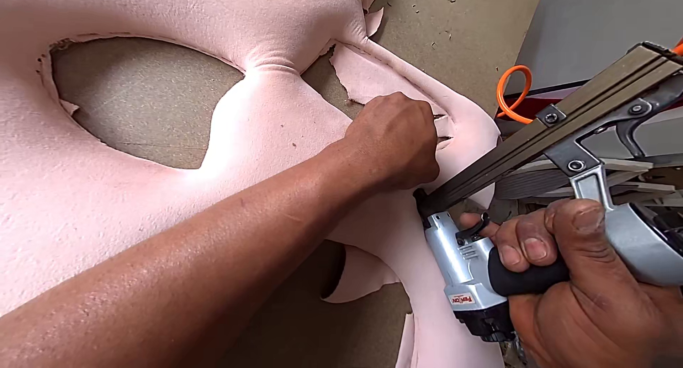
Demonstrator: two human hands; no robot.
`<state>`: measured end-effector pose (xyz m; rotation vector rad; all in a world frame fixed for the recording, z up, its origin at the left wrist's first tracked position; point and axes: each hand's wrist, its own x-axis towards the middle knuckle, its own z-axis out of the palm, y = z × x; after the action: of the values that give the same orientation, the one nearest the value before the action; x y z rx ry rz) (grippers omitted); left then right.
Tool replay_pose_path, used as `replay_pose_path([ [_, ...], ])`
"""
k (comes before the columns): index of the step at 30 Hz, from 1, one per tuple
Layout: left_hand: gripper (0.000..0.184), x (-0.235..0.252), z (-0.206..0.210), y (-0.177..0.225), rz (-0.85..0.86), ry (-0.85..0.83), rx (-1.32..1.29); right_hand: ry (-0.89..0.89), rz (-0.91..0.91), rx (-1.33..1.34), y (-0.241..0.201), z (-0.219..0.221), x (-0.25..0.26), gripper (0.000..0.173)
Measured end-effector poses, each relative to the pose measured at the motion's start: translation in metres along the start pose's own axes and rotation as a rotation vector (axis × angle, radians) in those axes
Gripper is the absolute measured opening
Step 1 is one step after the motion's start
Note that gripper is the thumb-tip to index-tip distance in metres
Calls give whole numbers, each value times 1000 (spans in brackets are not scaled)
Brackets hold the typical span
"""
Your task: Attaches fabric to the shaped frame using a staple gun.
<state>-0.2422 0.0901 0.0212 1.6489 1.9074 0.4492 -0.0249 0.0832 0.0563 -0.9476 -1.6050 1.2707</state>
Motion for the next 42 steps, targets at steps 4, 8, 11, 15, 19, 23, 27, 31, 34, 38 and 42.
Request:
replay_pose_path([
  [4, 19, 0, 2, -2, 12, 16, 11, 7, -10, -2, 0, 1, 0, 24],
  [8, 20, 1, 9, -4, 26, 54, 39, -33, 69, 50, -5, -10, 9, 24],
  [11, 21, 3, 11, -5, 25, 65, 42, -125, 166, 130, -7, -30, 18, 29],
  [15, 21, 4, 11, -6, 27, 60, 42, -183, 173, 167, -4, -36, 24, 31],
  [19, 20, 4, 10, -7, 39, 69, 52, -224, 163, 169, -2, -34, 30, 31],
  [23, 20, 5, 10, -8, 57, 64, 62, -237, 199, 166, -2, -33, 38, 32],
  [27, 20, 5, 10, -7, 45, 60, 62, -212, 244, 225, -1, -32, 40, 34],
  [31, 19, 5, 8, -5, 12, 47, 58, -180, 203, 196, 0, -26, 36, 33],
  [34, 20, 5, 7, -2, 2, 47, 60, -215, 164, 208, 2, -26, 32, 34],
  [38, 19, 5, 7, -1, -10, 49, 51, -188, 141, 205, 3, -24, 28, 34],
  [42, 18, 5, 8, 1, -15, 68, 52, -137, 124, 167, 0, -18, 24, 31],
])
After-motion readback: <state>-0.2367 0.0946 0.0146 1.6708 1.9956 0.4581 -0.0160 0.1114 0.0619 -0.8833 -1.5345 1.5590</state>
